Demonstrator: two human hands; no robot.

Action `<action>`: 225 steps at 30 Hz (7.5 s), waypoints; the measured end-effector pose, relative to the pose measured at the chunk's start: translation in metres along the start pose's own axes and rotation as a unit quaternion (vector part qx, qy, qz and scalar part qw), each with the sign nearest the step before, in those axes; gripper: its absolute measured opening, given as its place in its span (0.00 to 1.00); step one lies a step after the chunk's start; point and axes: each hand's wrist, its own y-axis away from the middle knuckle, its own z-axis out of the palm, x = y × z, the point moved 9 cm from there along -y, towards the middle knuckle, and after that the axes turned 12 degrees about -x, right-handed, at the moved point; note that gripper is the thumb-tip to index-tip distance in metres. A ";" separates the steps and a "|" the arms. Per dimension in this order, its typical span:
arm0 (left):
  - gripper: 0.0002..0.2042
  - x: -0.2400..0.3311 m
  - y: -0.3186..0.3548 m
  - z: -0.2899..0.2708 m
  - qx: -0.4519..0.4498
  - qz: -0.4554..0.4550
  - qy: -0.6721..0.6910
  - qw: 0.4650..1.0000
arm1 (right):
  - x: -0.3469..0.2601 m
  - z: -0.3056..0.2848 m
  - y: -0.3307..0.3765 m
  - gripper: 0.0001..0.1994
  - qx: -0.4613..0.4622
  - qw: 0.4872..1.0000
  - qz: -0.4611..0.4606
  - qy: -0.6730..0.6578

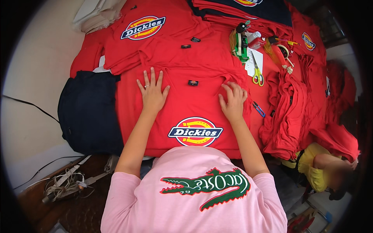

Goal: The person picks up, checks for defects, and folds red t-shirts at a work table, occasionally using a small blue thread cutter and a yellow pair of scissors. The person also writes on a small white notepad using a pencil.

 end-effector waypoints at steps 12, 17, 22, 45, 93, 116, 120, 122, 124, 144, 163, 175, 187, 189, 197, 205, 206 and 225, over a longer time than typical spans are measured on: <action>0.42 0.080 0.092 0.029 -0.071 0.110 0.112 0.985 | -0.037 0.033 0.000 0.04 -0.021 0.968 -0.052 -0.245; 0.42 0.077 0.094 0.030 -0.059 0.106 0.116 0.986 | 0.099 -0.018 0.017 0.07 0.207 0.825 0.177 -0.495; 0.43 0.082 0.091 0.028 -0.065 0.111 0.120 0.984 | 0.229 -0.068 0.091 0.21 0.230 0.859 0.289 -0.354; 0.41 -0.009 0.000 0.005 0.038 0.050 -0.076 0.995 | 0.033 0.035 -0.003 0.39 -0.077 0.975 0.055 0.200; 0.07 -0.055 0.309 -0.189 -0.039 -0.003 0.790 0.612 | 0.103 -0.168 0.252 0.19 0.035 0.603 0.011 -0.797; 0.04 -0.299 0.051 -0.294 0.222 0.064 0.738 0.634 | -0.039 -0.196 -0.284 0.12 0.042 0.802 0.003 -0.596; 0.06 -0.307 0.007 -0.163 0.119 -0.059 0.741 0.658 | -0.005 -0.077 -0.317 0.10 -0.017 0.827 0.114 -0.549; 0.11 -0.306 -0.019 -0.076 0.021 -0.123 0.717 0.686 | 0.065 -0.011 -0.327 0.14 -0.041 0.881 0.153 -0.446; 0.18 -0.304 -0.026 -0.012 -0.053 -0.202 0.704 0.679 | 0.118 0.033 -0.328 0.24 -0.080 0.906 0.238 -0.341; 0.35 -0.188 -0.132 0.026 0.168 -0.225 0.951 0.132 | -0.086 0.020 -0.393 0.26 -0.093 0.594 0.160 -0.783; 0.17 -0.298 -0.120 -0.361 0.333 0.211 0.858 0.329 | -0.160 -0.246 -0.444 0.26 0.045 0.557 -0.186 -0.808; 0.22 -0.264 -0.135 0.011 0.064 -0.098 0.899 0.421 | 0.026 0.106 -0.368 0.30 -0.057 0.655 0.282 -0.699; 0.23 -0.321 -0.046 -0.068 0.137 -0.197 0.275 0.931 | -0.182 0.042 -0.292 0.09 -0.033 0.940 -0.167 -0.296; 0.24 -0.338 -0.041 -0.069 0.129 -0.280 0.228 0.924 | -0.230 0.072 -0.291 0.10 -0.120 0.924 -0.195 -0.305; 0.26 -0.389 -0.074 -0.018 0.096 -0.344 0.405 0.842 | -0.339 0.176 -0.324 0.14 -0.087 0.945 -0.241 -0.204; 0.23 -0.407 -0.071 0.020 0.178 -0.306 0.693 0.629 | -0.354 0.197 -0.370 0.15 -0.174 0.952 -0.130 -0.214; 0.23 -0.402 -0.075 0.010 0.173 -0.297 0.619 0.706 | -0.353 0.201 -0.368 0.16 -0.191 0.949 -0.114 -0.223; 0.26 -0.369 -0.050 0.033 0.072 -0.288 0.572 0.765 | -0.347 0.158 -0.292 0.16 -0.209 0.901 -0.006 -0.381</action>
